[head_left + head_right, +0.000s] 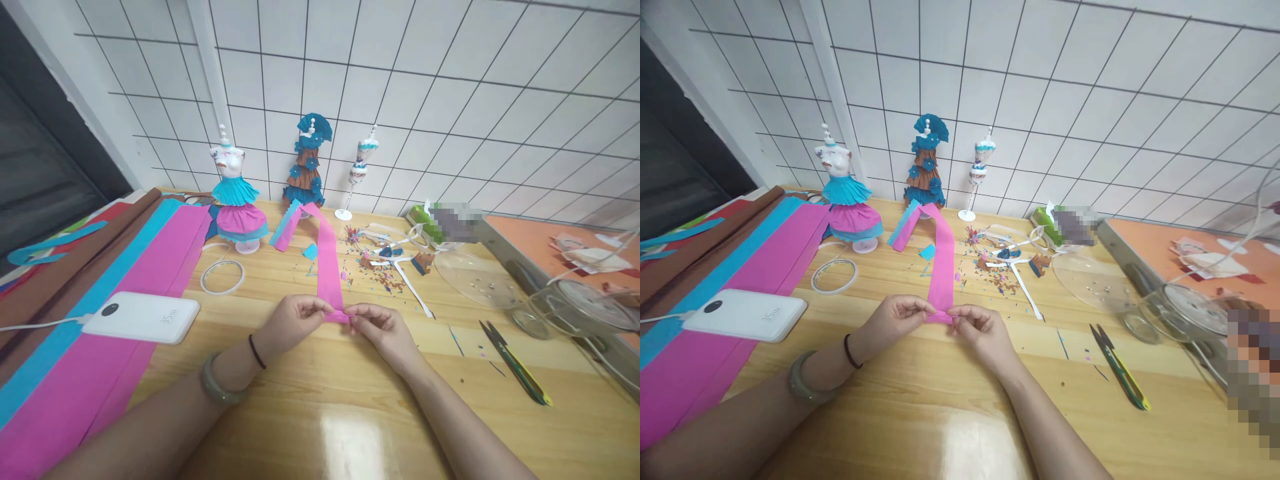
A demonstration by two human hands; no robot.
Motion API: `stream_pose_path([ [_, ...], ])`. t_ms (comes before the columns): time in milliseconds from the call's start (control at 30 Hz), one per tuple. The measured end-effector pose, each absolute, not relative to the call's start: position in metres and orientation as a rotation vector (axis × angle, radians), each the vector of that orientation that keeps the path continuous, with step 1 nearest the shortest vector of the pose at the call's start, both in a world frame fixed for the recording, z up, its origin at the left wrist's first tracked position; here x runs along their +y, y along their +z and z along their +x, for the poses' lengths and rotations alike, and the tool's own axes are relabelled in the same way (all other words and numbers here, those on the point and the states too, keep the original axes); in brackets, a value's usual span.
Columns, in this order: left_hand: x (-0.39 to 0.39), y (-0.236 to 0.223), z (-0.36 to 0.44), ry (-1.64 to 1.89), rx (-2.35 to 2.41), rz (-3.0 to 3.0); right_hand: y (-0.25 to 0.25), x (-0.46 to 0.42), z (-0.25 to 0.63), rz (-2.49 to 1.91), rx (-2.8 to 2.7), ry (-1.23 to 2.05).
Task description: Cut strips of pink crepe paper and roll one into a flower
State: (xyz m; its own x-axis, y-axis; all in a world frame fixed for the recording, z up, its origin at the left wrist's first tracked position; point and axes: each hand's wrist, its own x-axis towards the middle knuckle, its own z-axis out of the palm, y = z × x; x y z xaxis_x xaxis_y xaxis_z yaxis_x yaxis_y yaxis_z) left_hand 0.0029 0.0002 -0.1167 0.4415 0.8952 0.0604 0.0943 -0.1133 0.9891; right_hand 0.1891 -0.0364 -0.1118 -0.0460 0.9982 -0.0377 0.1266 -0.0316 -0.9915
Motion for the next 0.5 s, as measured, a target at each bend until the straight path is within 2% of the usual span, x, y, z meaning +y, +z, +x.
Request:
stream_pose_path([
  [500,0.0011,-0.116,0.0058,0.919,0.934,1.448,-0.1131,-0.0437,0.1837,-1.246,-1.552,1.031],
])
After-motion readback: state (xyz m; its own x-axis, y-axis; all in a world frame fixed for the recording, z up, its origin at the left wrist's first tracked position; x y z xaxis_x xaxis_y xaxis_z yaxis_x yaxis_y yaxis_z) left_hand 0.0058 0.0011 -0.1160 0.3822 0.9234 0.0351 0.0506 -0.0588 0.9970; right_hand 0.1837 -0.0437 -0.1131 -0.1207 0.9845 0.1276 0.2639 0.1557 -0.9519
